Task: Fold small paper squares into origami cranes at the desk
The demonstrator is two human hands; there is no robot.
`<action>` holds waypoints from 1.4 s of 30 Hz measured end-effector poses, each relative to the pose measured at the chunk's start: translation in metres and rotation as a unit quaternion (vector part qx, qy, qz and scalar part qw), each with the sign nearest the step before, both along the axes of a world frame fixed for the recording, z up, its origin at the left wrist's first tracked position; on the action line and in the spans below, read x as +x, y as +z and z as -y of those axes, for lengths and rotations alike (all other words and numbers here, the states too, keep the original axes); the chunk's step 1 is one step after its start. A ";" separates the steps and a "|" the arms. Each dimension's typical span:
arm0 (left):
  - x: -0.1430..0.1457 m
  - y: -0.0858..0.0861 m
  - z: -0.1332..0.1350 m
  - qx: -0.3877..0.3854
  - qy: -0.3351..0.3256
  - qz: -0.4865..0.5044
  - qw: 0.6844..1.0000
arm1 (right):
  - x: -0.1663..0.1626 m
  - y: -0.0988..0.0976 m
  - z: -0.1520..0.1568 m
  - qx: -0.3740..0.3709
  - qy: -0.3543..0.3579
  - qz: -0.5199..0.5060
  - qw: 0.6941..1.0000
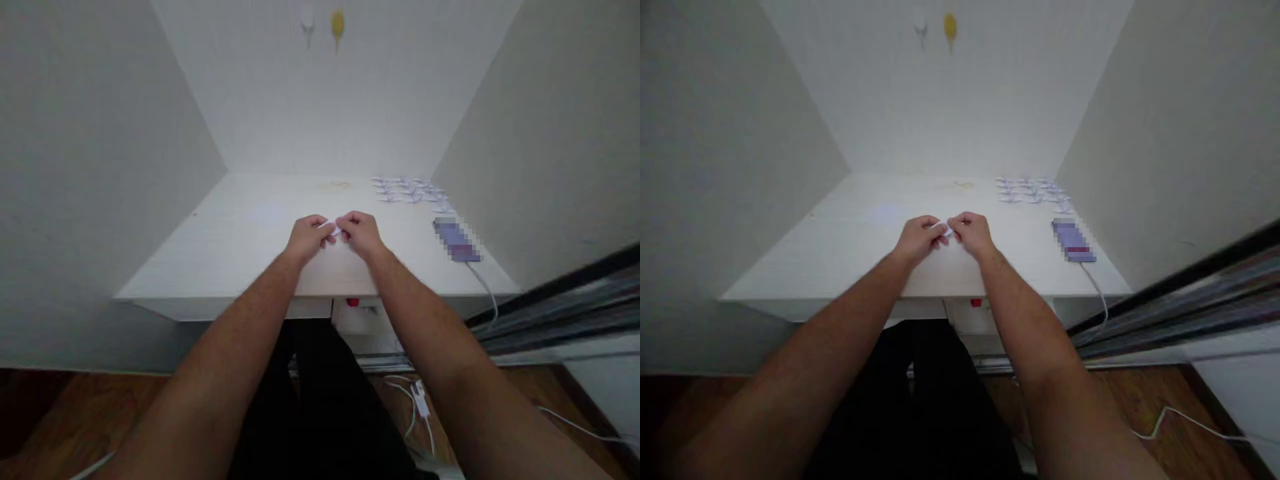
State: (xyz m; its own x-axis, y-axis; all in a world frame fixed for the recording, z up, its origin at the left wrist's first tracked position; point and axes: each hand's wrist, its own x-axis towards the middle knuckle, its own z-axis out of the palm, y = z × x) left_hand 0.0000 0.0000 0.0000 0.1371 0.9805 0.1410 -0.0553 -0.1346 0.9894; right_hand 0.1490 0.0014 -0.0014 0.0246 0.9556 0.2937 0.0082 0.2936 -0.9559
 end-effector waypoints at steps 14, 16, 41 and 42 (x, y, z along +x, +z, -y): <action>-0.001 -0.001 -0.001 0.001 0.025 0.038 0.999 | -0.002 0.001 0.001 -0.016 -0.004 -0.024 1.000; -0.001 -0.002 -0.001 0.001 0.023 0.034 0.999 | -0.002 0.001 0.001 -0.021 0.004 -0.019 1.000; -0.008 0.008 0.005 -0.085 -0.039 0.126 0.988 | 0.010 -0.001 -0.002 -0.068 0.051 -0.091 0.992; -0.008 0.009 0.006 -0.089 -0.038 0.125 0.987 | 0.011 -0.001 -0.002 -0.071 0.050 -0.086 0.992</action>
